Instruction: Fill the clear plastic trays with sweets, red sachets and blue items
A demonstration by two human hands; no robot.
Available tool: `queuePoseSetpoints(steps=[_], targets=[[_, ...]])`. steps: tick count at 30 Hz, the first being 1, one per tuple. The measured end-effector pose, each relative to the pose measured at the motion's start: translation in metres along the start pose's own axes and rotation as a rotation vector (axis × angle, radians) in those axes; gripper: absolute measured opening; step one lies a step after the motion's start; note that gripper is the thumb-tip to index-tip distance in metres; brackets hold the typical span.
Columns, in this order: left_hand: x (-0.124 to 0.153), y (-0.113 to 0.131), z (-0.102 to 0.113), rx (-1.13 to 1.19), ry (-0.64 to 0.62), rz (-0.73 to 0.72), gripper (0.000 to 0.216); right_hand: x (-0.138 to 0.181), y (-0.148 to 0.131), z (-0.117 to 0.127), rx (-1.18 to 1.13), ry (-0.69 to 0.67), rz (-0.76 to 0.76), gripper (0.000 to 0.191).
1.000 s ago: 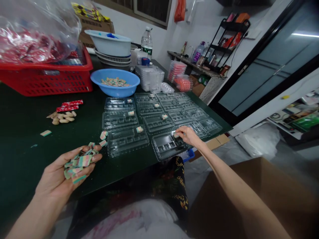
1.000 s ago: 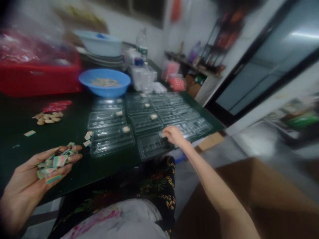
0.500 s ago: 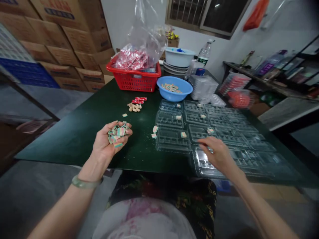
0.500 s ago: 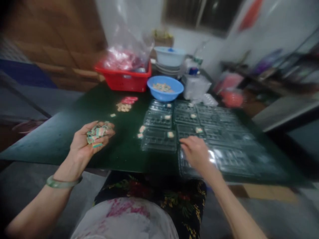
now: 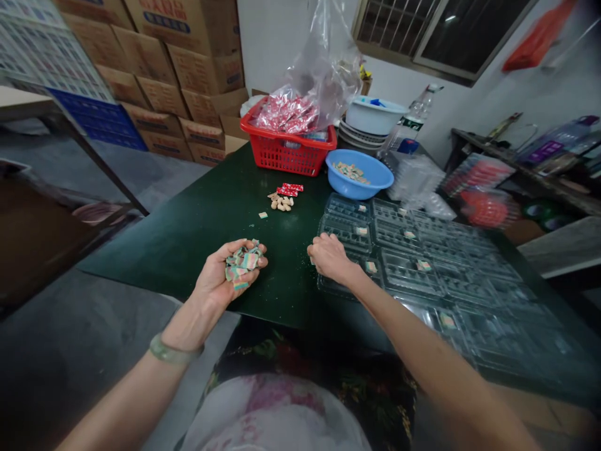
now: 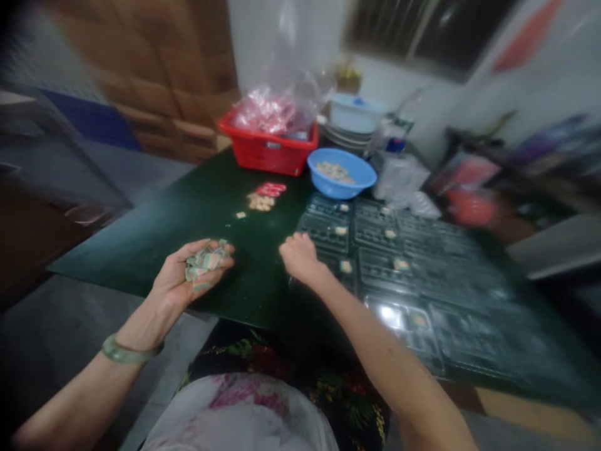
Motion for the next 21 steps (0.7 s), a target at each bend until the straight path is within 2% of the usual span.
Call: queuePoseSetpoints(steps=[5, 10, 17, 21], targets=[[-0.001, -0.002, 0.004, 0.047, -0.025, 0.029, 0.012, 0.006, 0.016, 0.002, -0.071, 0.009, -0.013, 0.01], [-0.005, -0.005, 0.003, 0.067, -0.034, 0.029, 0.011, 0.006, 0.039, 0.009, -0.099, 0.085, -0.143, 0.011], [-0.008, -0.006, 0.006, 0.072, -0.059, 0.031, 0.01, -0.001, 0.027, 0.0, 0.016, 0.067, -0.158, 0.015], [-0.008, -0.005, 0.01, 0.068, -0.053, 0.027, 0.01, -0.003, 0.023, -0.004, 0.113, -0.033, -0.115, 0.02]])
Point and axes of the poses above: each hand's wrist, its own x-axis away from the middle knuckle, its own z-axis out of the back of the hand, y = z × x, the point moved 7 cm from there along -x, towards the middle knuckle, and after that the axes turned 15 degrees about z, right-handed, at the moved point
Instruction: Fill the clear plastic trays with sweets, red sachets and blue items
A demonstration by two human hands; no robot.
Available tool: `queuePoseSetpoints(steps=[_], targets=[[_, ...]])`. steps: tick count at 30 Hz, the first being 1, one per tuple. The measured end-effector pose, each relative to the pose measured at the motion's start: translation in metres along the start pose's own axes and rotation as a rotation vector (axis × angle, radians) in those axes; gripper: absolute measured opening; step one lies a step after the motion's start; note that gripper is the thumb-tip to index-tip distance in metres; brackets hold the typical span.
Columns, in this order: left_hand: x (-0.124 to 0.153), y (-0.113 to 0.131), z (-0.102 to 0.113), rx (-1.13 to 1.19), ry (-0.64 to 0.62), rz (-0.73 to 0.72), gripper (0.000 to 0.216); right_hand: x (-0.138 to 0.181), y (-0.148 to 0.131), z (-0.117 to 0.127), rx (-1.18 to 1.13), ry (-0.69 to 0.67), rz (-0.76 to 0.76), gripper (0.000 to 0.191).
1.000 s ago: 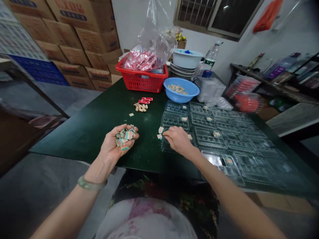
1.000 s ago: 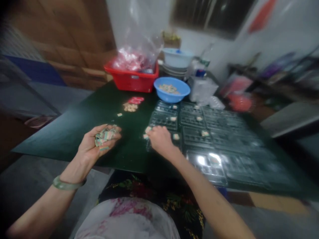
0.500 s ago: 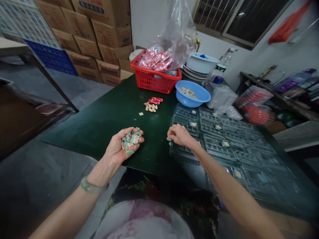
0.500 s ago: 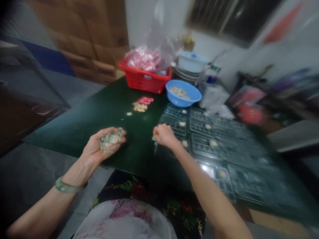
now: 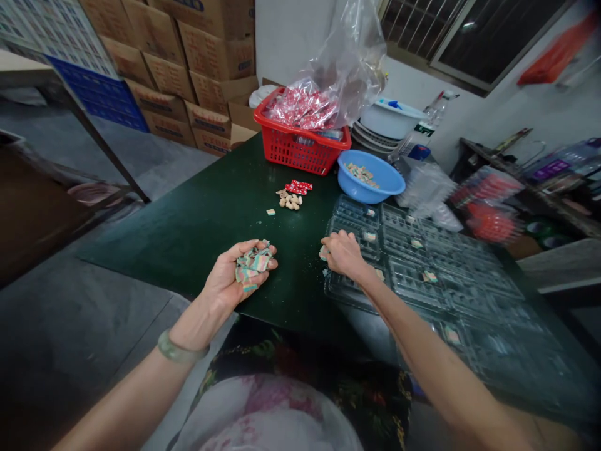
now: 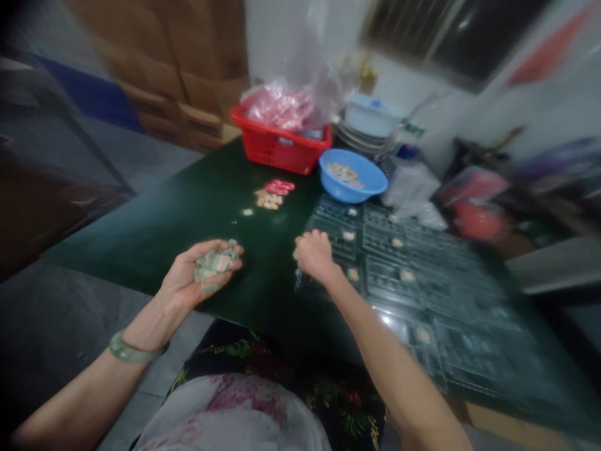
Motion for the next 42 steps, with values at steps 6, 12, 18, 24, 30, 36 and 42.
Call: queuePoseSetpoints(steps=[6, 12, 18, 24, 30, 36, 42], targets=[[0.0, 0.0, -0.001, 0.006, 0.002, -0.001, 0.011, -0.008, -0.005, 0.0, 0.029, -0.063, 0.073, 0.015], [-0.001, 0.0, -0.001, 0.023, 0.03, 0.001, 0.011, -0.007, -0.004, 0.001, -0.03, -0.001, 0.078, 0.013], [-0.002, 0.0, 0.001, 0.026, 0.039, -0.006, 0.01, -0.007, 0.018, 0.013, -0.431, 0.152, 0.03, 0.009], [-0.003, -0.002, 0.004, 0.027, 0.027, 0.011, 0.011, -0.01, 0.028, 0.017, -0.218, -0.051, -0.009, 0.017], [-0.005, -0.006, 0.0, 0.013, 0.014, 0.019, 0.012, -0.016, 0.001, 0.002, -0.059, -0.155, 0.011, 0.009], [-0.004, -0.006, -0.001, 0.018, 0.022, 0.017, 0.013, -0.017, 0.003, 0.004, -0.034, -0.16, -0.021, 0.009], [-0.007, -0.009, -0.005, 0.02, -0.001, 0.038, 0.013, -0.01, 0.005, 0.006, -0.086, -0.034, 0.003, 0.006]])
Point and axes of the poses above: each hand's wrist, its own x-axis away from the middle knuckle, its own z-axis out of the back of the hand, y = z × x, the point moved 7 cm from there along -x, towards the middle knuckle, and after that the axes turned 15 degrees about z, right-handed, at the moved point
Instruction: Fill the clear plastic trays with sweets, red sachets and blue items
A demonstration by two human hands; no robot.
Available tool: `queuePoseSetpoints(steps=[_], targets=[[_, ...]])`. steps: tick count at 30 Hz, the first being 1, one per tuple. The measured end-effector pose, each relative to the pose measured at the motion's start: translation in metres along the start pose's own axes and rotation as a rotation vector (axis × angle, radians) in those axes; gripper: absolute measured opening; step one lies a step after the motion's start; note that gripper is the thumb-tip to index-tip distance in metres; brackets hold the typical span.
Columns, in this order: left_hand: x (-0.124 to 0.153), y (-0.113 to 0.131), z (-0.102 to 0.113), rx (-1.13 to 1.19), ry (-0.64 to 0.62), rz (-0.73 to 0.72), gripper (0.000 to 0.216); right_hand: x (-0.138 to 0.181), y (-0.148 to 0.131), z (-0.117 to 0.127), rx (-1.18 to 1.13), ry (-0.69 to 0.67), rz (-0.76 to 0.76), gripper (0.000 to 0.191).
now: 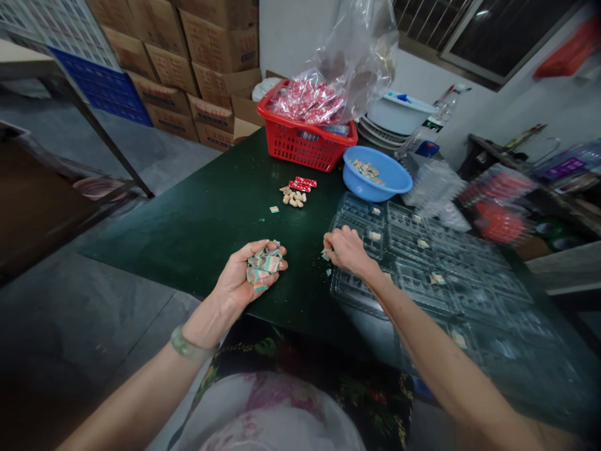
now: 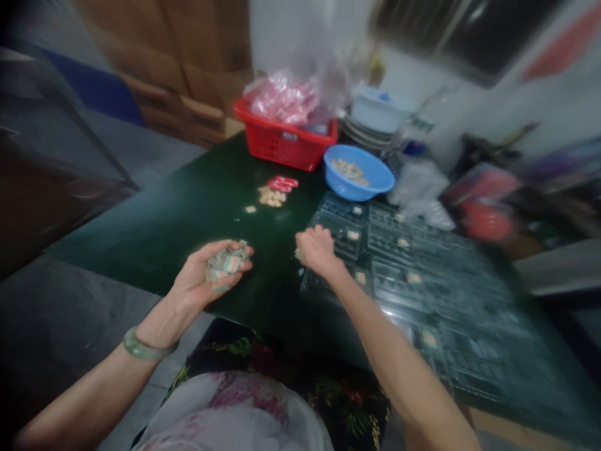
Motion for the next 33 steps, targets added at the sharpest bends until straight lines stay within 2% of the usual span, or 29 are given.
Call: queuePoseSetpoints(steps=[3, 8, 10, 12, 15, 18, 24, 27, 30, 33], targets=[[-0.003, -0.006, -0.002, -0.016, 0.016, 0.03, 0.016, 0.003, -0.006, -0.001, -0.259, 0.171, 0.046, 0.005], [-0.012, -0.018, -0.001, -0.061, 0.07, 0.087, 0.022, 0.008, -0.017, 0.01, -1.034, 0.379, 0.089, 0.013], [-0.015, -0.022, -0.002, -0.078, 0.039, 0.099, 0.024, 0.011, -0.022, 0.02, -1.205, 0.412, 0.108, 0.017], [-0.017, -0.025, -0.003, -0.097, 0.024, 0.11, 0.022, 0.012, -0.024, 0.027, -1.269, 0.427, 0.103, 0.017], [-0.015, -0.026, 0.0, -0.12, 0.036, 0.119, 0.015, 0.009, -0.017, 0.031, -1.309, 0.483, 0.045, 0.015], [-0.008, -0.021, 0.004, -0.14, 0.048, 0.064, 0.013, -0.01, -0.014, 0.027, -1.337, 0.521, 0.015, 0.016], [0.016, -0.008, 0.012, -0.124, 0.045, -0.017, 0.01, -0.101, -0.024, 0.01, -0.933, 0.453, -0.007, 0.012], [0.029, -0.001, 0.014, -0.109, 0.038, -0.049, 0.011, -0.141, -0.028, 0.003, -0.813, 0.442, -0.006, 0.006], [0.037, 0.006, 0.019, -0.086, 0.06, -0.067, 0.012, -0.16, -0.031, 0.001, -0.694, 0.42, 0.031, 0.002], [0.04, 0.01, 0.027, -0.062, 0.093, -0.073, 0.012, -0.165, -0.034, 0.0, -0.613, 0.396, 0.063, 0.003]])
Point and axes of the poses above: each hand's wrist, its own x-axis away from the middle knuckle, its own z-axis out of the back of the hand, y = z × x, the point moved 7 cm from there along -x, towards the middle knuckle, and after that the axes turned 15 degrees about z, right-handed, at the moved point
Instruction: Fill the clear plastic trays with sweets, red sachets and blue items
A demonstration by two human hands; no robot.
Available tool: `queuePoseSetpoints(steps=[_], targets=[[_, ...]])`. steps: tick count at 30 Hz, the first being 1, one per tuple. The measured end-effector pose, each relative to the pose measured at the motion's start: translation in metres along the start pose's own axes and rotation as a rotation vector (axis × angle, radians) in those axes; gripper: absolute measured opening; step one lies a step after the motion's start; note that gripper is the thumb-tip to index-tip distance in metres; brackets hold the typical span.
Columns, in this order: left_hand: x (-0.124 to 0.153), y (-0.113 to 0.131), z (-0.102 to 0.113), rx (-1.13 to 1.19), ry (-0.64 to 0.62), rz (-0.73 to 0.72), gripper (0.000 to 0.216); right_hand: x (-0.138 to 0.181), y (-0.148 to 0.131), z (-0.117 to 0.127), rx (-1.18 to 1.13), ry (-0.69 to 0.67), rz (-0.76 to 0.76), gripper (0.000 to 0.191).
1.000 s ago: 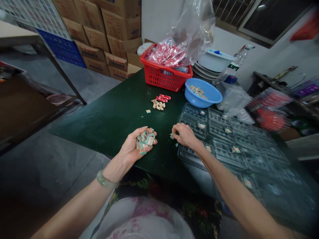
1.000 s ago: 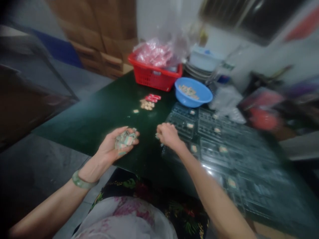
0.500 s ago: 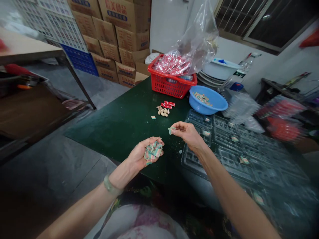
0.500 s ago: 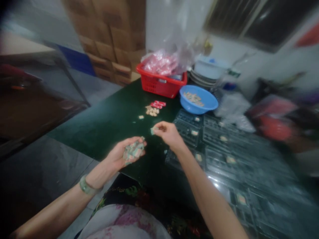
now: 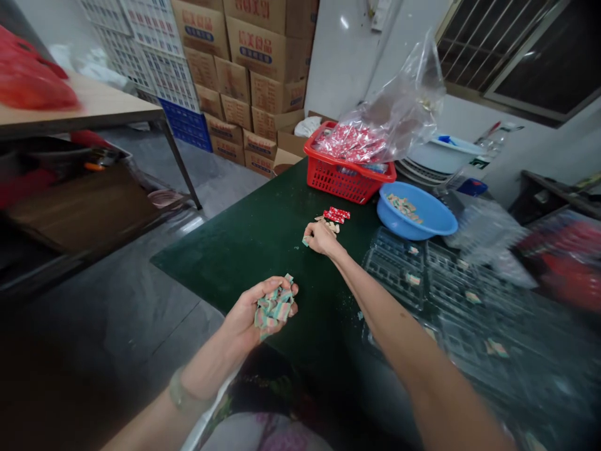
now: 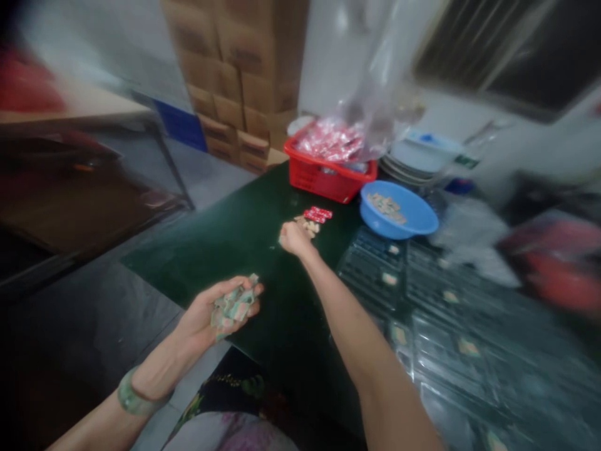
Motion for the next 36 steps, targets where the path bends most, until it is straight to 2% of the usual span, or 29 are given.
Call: queuePoseSetpoints(steps=[6, 13, 19, 23, 27, 31, 36], targets=[[-0.003, 0.003, 0.009, 0.032, -0.012, -0.013, 0.014, 0.002, 0.003, -0.004, 0.007, -0.013, 0.042, 0.003], [-0.006, 0.011, 0.018, 0.024, 0.025, -0.055, 0.012, 0.01, 0.003, -0.008, -0.235, -0.016, 0.083, 0.003], [-0.005, 0.012, 0.021, 0.051, 0.032, -0.062, 0.011, 0.017, 0.012, 0.004, -0.458, 0.0, 0.013, 0.015], [-0.002, 0.012, 0.024, 0.066, 0.024, -0.073, 0.011, 0.015, 0.018, 0.011, -0.497, 0.031, -0.071, 0.012], [-0.001, 0.013, 0.024, 0.078, 0.016, -0.069, 0.012, 0.016, 0.017, 0.003, -0.457, 0.017, -0.191, 0.011], [0.0, 0.013, 0.025, 0.097, 0.015, -0.057, 0.012, 0.023, 0.019, -0.01, -0.327, 0.058, -0.323, 0.011], [0.0, 0.012, 0.027, 0.093, 0.044, -0.065, 0.011, 0.025, 0.022, -0.015, -0.114, 0.073, -0.366, 0.011]])
Point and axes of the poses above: each hand's wrist, its own x-axis away from the middle knuckle, its own z-axis out of the back of the hand, y = z × x, the point moved 7 cm from there along -x, towards the middle knuckle, and after that the axes turned 15 degrees about z, right-handed, at the moved point
